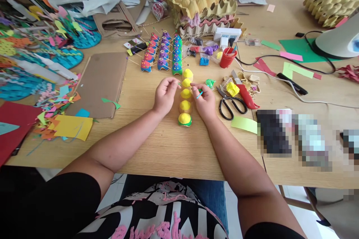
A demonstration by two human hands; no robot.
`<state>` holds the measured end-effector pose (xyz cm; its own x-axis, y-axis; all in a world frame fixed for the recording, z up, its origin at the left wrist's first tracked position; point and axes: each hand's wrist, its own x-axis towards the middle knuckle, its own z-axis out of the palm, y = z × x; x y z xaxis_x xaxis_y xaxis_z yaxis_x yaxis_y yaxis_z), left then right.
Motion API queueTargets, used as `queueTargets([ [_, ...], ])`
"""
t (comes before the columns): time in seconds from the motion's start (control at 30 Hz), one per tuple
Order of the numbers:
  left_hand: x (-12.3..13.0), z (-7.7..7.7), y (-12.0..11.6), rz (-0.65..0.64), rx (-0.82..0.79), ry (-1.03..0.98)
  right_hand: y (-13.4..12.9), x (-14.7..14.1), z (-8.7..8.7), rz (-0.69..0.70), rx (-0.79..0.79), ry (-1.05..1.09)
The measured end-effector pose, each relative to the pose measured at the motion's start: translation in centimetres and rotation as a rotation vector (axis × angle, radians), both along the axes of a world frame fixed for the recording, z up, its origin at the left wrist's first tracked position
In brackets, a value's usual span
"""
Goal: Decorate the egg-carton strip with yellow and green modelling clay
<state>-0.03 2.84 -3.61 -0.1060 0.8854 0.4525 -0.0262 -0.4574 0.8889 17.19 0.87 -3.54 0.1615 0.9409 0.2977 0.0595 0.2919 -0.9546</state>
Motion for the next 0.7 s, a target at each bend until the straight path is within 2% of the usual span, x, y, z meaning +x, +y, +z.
queueTargets([
  [0.07, -0.1, 0.1, 0.5, 0.094, -0.11, -0.177, 0.0, 0.1, 0.1, -0.054, -0.011, 0.017],
  [0.13, -0.1, 0.4, 0.8, 0.131, -0.249, -0.34, -0.1, 0.2, 0.2, -0.074, -0.029, 0.03],
  [0.33, -0.3, 3.2, 0.6, -0.049, -0.588, -0.776, -0.6, 0.2, 0.9, -0.084, -0.039, -0.032],
  [0.43, -0.8, 4.1, 0.7, -0.071, -0.719, -0.939, -0.7, 0.2, 1.1, -0.088, -0.043, -0.023],
  [0.57, -1.1, 3.7, 0.8, -0.132, -0.697, -0.9, -0.6, 0.2, 1.0, -0.046, -0.07, 0.004],
  [0.63, -0.9, 3.1, 0.6, -0.161, -0.605, -0.759, -0.6, 0.2, 1.0, -0.006, -0.1, 0.001],
  [0.7, -0.7, 2.4, 0.1, -0.183, -0.433, -0.526, -0.7, 0.2, 1.1, 0.017, -0.111, -0.017],
])
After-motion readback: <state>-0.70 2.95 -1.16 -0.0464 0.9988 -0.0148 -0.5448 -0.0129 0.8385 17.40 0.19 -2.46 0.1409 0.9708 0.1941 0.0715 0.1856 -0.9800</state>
